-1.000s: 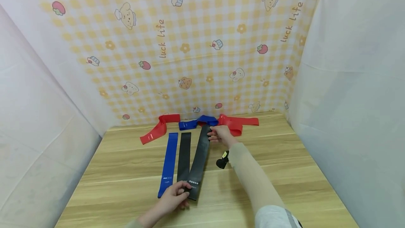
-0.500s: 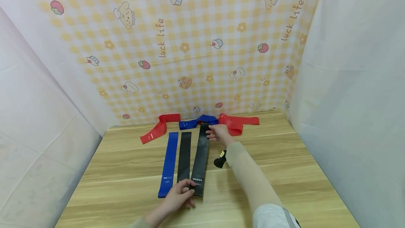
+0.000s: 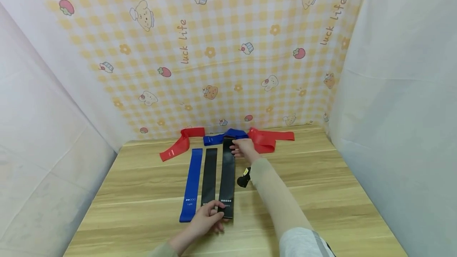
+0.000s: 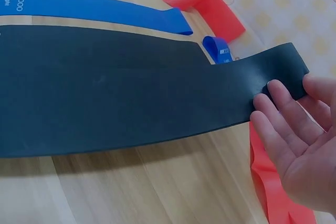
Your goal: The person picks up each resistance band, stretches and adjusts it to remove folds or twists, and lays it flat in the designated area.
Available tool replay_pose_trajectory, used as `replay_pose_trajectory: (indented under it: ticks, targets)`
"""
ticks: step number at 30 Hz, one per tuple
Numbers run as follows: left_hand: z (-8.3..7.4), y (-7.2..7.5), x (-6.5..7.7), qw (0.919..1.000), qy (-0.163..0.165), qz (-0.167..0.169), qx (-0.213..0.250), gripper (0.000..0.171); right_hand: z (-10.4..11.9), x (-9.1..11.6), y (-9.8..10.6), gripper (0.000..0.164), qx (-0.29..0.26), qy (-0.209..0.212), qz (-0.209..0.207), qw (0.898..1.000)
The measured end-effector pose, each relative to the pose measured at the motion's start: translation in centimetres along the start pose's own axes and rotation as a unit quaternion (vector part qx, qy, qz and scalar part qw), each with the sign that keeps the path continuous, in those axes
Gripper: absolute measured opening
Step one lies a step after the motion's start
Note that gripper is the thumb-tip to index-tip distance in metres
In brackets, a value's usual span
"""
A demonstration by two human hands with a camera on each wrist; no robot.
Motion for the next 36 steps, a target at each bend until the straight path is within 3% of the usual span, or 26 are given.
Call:
replay_pose_trajectory:
  ticks: [13, 36]
  targets:
    - [0.2, -0.6, -0.4, 0.9999, 0.01, -0.004, 0.003, 0.02, -0.5, -0.7, -0.8, 0.04, 0.032, 0.005, -0.009, 0.999]
    - [0.8, -0.9, -0.7, 0.9995, 0.029, -0.01, -0.001, 0.018, -1.5, -0.5, -1.3, 0.04, 0.03, 0.0, -0.014, 0.999]
Point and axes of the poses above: each hand's wrist, its own x-axis away from the middle knuckle, its own y-axis out of the back of the hand, z = x × y, the point moved 4 cm from there along -x, towards the middle knuckle, and after that the axes turned 9 degrees about -x, right-handed, at the moved point
